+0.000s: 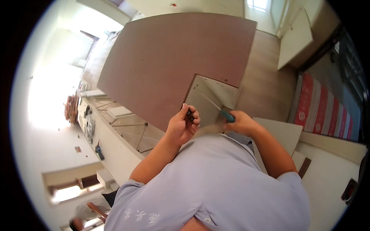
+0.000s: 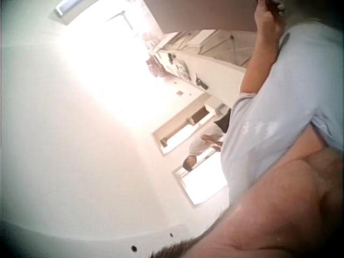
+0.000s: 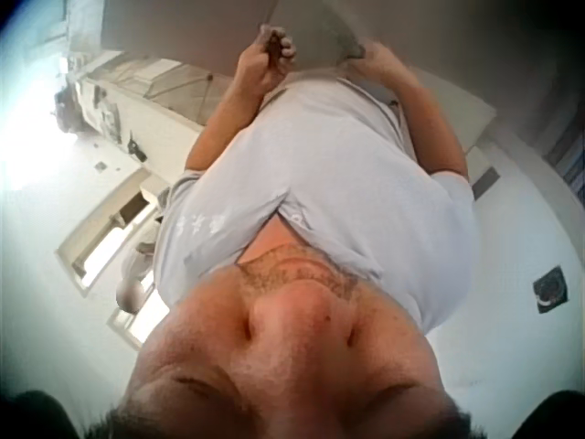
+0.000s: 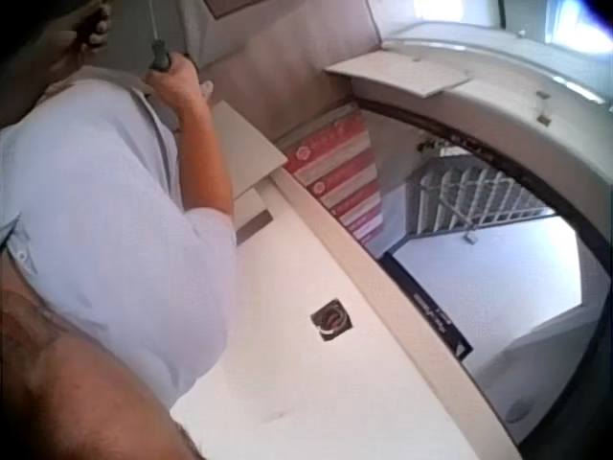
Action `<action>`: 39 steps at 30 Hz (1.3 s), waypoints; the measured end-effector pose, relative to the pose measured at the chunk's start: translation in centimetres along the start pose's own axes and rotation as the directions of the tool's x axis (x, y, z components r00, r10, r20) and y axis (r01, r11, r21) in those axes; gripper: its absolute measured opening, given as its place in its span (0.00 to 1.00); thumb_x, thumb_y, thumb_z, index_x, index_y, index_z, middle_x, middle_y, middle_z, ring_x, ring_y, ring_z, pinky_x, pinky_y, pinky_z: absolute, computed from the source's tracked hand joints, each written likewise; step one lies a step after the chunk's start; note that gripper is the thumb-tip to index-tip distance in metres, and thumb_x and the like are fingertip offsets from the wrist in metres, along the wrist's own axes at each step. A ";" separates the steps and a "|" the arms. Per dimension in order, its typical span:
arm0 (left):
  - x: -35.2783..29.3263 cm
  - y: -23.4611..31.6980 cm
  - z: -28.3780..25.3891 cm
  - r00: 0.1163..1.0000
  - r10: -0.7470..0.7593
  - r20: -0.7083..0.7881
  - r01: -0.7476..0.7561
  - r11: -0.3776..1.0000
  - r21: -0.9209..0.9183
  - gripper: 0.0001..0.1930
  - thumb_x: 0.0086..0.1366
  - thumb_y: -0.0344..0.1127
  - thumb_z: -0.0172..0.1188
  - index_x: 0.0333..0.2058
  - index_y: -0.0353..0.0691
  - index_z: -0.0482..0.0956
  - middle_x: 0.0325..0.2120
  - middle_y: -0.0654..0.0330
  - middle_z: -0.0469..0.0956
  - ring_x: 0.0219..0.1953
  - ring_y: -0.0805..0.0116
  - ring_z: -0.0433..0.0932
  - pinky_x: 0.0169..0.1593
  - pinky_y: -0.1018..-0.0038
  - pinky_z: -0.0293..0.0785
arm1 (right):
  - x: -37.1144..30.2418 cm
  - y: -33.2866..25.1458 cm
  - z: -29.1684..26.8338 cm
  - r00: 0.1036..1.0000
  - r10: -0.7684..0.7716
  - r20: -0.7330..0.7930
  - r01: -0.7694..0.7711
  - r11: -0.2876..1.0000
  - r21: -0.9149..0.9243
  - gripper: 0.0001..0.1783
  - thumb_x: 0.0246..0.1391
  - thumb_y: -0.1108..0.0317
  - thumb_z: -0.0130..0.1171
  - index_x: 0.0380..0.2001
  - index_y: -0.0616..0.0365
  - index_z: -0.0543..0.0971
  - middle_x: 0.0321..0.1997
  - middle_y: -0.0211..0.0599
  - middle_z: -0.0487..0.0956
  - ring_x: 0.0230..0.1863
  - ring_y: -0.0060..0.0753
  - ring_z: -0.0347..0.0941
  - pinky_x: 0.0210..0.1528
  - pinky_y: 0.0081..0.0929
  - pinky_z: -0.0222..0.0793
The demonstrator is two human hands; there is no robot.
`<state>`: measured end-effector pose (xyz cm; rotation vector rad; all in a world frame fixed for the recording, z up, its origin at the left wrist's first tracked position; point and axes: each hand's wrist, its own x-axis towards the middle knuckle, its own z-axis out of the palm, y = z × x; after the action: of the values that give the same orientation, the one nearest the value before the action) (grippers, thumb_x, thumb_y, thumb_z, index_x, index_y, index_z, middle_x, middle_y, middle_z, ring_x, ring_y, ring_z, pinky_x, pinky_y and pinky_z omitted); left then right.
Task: The person assembles a cabinet by using a power drill to drive screws into a panel, lifting and positioning a large corner piece onto the frame, and using a screwdriver to tighten fasteners.
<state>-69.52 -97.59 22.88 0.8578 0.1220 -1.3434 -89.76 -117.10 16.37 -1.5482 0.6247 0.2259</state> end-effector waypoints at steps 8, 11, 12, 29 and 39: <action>-3.3 0.5 0.1 0.968 0.239 -0.076 -0.250 0.931 -0.264 0.13 0.80 0.37 0.47 0.40 0.34 0.77 0.51 0.50 0.80 0.56 0.54 0.80 0.58 0.64 0.85 | -6.2 -6.9 1.0 0.991 -0.131 -0.031 0.117 0.952 -0.283 0.16 0.52 0.62 0.72 0.41 0.57 0.81 0.31 0.38 0.80 0.34 0.39 0.76 0.40 0.37 0.73; -4.8 0.7 0.9 0.954 0.279 -0.112 -0.292 0.948 -0.129 0.12 0.80 0.33 0.46 0.46 0.33 0.78 0.52 0.51 0.79 0.58 0.53 0.79 0.62 0.65 0.83 | -7.2 -8.5 1.6 0.988 -0.153 -0.015 0.133 0.897 -0.422 0.16 0.53 0.61 0.71 0.41 0.56 0.81 0.29 0.42 0.80 0.34 0.47 0.77 0.40 0.41 0.72; -5.0 0.6 0.4 0.952 0.287 -0.106 -0.298 0.948 -0.109 0.12 0.80 0.33 0.46 0.47 0.33 0.78 0.52 0.51 0.79 0.57 0.54 0.79 0.62 0.66 0.84 | -7.5 -8.9 1.8 0.988 -0.155 -0.016 0.130 0.874 -0.469 0.15 0.54 0.61 0.71 0.41 0.55 0.81 0.28 0.42 0.79 0.33 0.49 0.77 0.39 0.42 0.72; -4.9 -0.8 -3.7 0.951 0.307 -0.039 -0.309 0.939 -0.148 0.14 0.76 0.46 0.59 0.45 0.40 0.78 0.43 0.59 0.81 0.43 0.68 0.82 0.46 0.73 0.87 | -8.6 -10.2 3.4 0.970 -0.241 -0.038 0.166 0.767 -0.619 0.13 0.52 0.61 0.70 0.39 0.54 0.82 0.29 0.45 0.81 0.35 0.56 0.78 0.39 0.46 0.72; -3.0 1.9 -0.8 0.966 0.246 -0.073 -0.253 0.963 -0.094 0.17 0.80 0.45 0.53 0.52 0.37 0.78 0.36 0.64 0.77 0.35 0.73 0.77 0.38 0.76 0.80 | -5.2 -11.9 0.3 0.964 -0.266 -0.001 0.199 0.723 -0.662 0.15 0.53 0.60 0.69 0.40 0.54 0.81 0.33 0.46 0.82 0.39 0.56 0.79 0.42 0.49 0.73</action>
<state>-68.38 -94.82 24.82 0.7986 0.1251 -1.0661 -87.90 -116.04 29.22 -2.3244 0.4278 0.1877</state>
